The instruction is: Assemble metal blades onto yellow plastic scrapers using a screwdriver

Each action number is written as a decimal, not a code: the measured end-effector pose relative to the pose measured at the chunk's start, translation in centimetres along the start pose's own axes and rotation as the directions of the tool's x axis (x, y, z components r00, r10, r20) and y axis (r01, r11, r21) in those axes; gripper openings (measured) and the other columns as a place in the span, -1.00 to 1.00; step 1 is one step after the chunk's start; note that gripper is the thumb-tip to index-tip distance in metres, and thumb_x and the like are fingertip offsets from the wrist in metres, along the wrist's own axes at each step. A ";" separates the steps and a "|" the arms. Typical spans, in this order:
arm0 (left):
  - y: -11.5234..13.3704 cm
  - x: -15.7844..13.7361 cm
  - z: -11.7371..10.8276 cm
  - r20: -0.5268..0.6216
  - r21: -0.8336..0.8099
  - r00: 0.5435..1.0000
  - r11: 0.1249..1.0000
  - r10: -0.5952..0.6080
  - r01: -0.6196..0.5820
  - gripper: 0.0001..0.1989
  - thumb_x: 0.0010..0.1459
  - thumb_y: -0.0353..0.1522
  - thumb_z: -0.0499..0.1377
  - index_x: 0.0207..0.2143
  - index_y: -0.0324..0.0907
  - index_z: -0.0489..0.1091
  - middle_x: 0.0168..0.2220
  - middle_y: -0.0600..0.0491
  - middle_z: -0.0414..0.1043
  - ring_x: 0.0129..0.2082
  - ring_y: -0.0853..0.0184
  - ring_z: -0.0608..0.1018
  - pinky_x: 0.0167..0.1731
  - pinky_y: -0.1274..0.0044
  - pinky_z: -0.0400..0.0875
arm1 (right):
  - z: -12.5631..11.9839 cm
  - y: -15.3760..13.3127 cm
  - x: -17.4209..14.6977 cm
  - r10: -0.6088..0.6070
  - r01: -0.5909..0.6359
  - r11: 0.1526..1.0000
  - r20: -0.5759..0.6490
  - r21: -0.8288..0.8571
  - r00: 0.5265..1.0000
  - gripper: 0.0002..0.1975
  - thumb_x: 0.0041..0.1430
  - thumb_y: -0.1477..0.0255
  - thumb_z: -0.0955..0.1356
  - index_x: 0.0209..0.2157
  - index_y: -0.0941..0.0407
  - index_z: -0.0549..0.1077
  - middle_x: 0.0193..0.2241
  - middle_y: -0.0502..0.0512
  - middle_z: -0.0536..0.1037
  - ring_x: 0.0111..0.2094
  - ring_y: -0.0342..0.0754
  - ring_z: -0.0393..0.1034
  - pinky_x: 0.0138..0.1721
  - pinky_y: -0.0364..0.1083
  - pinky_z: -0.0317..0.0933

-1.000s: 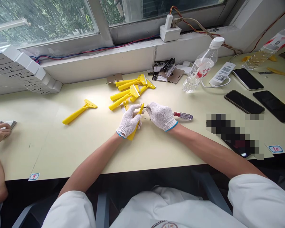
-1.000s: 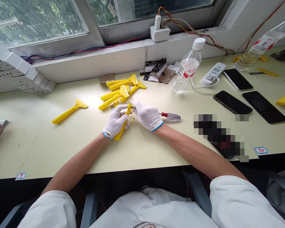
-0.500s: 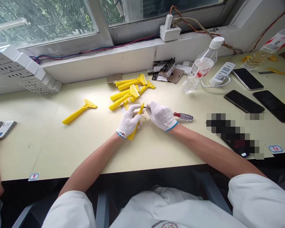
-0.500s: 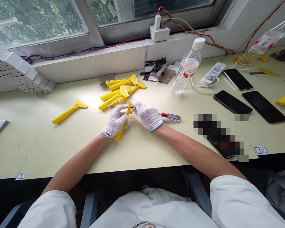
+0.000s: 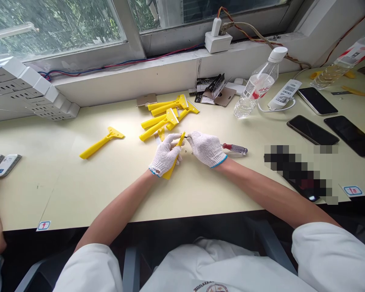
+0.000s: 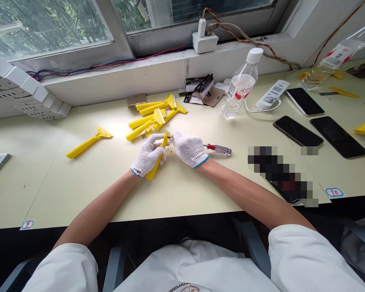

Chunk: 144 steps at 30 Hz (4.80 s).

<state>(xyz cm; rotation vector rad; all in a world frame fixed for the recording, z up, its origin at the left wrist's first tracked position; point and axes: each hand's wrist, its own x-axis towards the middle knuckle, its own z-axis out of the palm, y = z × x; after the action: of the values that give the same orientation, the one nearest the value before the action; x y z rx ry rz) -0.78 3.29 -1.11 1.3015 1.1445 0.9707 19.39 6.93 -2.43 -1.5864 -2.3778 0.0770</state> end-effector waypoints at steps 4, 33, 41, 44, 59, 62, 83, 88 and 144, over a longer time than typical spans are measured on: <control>0.0 0.0 0.0 0.003 -0.003 1.000 1.000 0.002 -0.002 -0.49 0.24 -0.38 0.27 0.25 -0.10 0.40 0.03 -0.05 0.66 -0.56 0.47 0.60 -0.59 0.56 0.56 | -0.2 -0.1 -0.1 0.002 -0.002 1.000 0.003 0.001 1.000 -0.38 0.72 0.16 0.05 0.14 0.39 0.48 -0.13 0.49 0.64 -0.13 0.05 0.48 -0.15 -0.02 0.08; 0.0 0.0 0.0 0.003 0.018 1.000 1.000 0.001 -0.001 -0.47 0.25 -0.38 0.27 0.28 -0.10 0.40 0.04 -0.06 0.65 -0.56 0.45 0.61 -0.60 0.54 0.56 | 0.6 0.4 -0.3 -0.072 0.075 0.996 -0.050 0.057 0.996 -0.37 0.73 0.17 0.09 0.24 0.40 0.51 -0.01 0.45 0.66 -0.04 0.05 0.47 -0.10 -0.03 0.05; 0.0 0.0 0.0 0.009 0.010 1.000 1.000 0.006 -0.006 -0.48 0.26 -0.37 0.27 0.27 -0.10 0.41 0.04 -0.06 0.65 -0.56 0.44 0.61 -0.60 0.52 0.56 | 0.8 0.4 0.0 -0.086 0.091 0.993 -0.066 0.074 0.994 -0.41 0.73 0.17 0.14 0.21 0.38 0.54 -0.04 0.45 0.65 -0.03 0.07 0.50 -0.06 -0.03 0.17; 0.0 0.0 0.0 0.010 0.012 1.000 1.000 0.006 -0.006 -0.48 0.26 -0.36 0.27 0.27 -0.10 0.41 0.03 -0.06 0.66 -0.56 0.44 0.61 -0.59 0.53 0.56 | 0.5 0.3 -0.4 -0.086 0.093 0.992 -0.082 0.084 0.993 -0.45 0.69 0.14 0.23 0.19 0.36 0.55 -0.01 0.43 0.64 0.00 0.06 0.53 0.01 -0.04 0.33; -0.4 0.2 -0.1 0.009 0.028 1.000 1.000 0.012 -0.012 -0.47 0.25 -0.36 0.25 0.27 -0.10 0.41 -0.07 0.01 0.65 -0.58 0.43 0.61 -0.61 0.53 0.56 | 1.2 0.9 0.0 -0.097 0.115 0.987 -0.155 0.115 0.983 -0.45 0.73 0.18 0.13 0.09 0.34 0.54 -0.07 0.44 0.65 -0.09 0.01 0.53 -0.11 -0.07 0.22; -0.4 0.2 -0.1 0.011 0.026 1.000 1.000 0.013 -0.013 -0.47 0.24 -0.36 0.26 0.27 -0.09 0.41 -0.02 -0.01 0.66 -0.57 0.44 0.61 -0.61 0.53 0.56 | 1.4 1.0 0.0 -0.103 0.121 0.986 -0.151 0.116 0.983 -0.45 0.73 0.18 0.13 0.12 0.33 0.54 -0.04 0.44 0.65 -0.07 0.03 0.52 -0.13 -0.06 0.15; -0.1 0.0 -0.1 0.019 -0.005 1.000 1.000 -0.011 0.011 -0.45 0.23 -0.36 0.30 0.27 -0.08 0.41 0.00 -0.02 0.66 -0.55 0.45 0.61 -0.59 0.55 0.56 | -1.0 -0.4 -1.2 -0.043 0.053 0.993 -0.091 0.107 0.995 -0.55 0.54 0.17 0.45 0.24 0.18 0.53 0.14 0.23 0.58 0.10 0.03 0.56 0.15 0.09 0.56; 0.1 0.2 -0.5 0.045 -0.095 0.999 0.995 -0.024 0.028 -0.46 0.23 -0.35 0.32 0.25 -0.10 0.39 0.00 -0.05 0.66 -0.57 0.45 0.60 -0.59 0.53 0.55 | -1.0 -0.5 -1.1 -0.031 0.041 0.993 -0.091 0.112 0.995 -0.56 0.54 0.17 0.44 0.24 0.18 0.54 0.14 0.23 0.58 0.11 0.03 0.56 0.16 0.09 0.56; -0.4 0.1 -0.5 0.077 -0.067 0.997 0.998 -0.008 0.013 -0.48 0.30 -0.31 0.31 0.28 -0.09 0.35 0.05 -0.08 0.65 -0.54 0.41 0.66 -0.53 0.49 0.65 | -1.4 -0.5 -1.4 -0.040 0.062 0.973 -0.099 0.223 0.994 -0.57 0.54 0.17 0.44 0.23 0.16 0.55 0.15 0.23 0.58 0.13 0.05 0.55 0.19 0.10 0.54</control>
<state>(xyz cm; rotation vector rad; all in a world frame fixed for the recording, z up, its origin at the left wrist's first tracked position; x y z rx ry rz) -1.23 3.49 -1.48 1.2672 1.0502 0.9359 19.83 5.29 -1.31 -1.3923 -2.2465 0.2472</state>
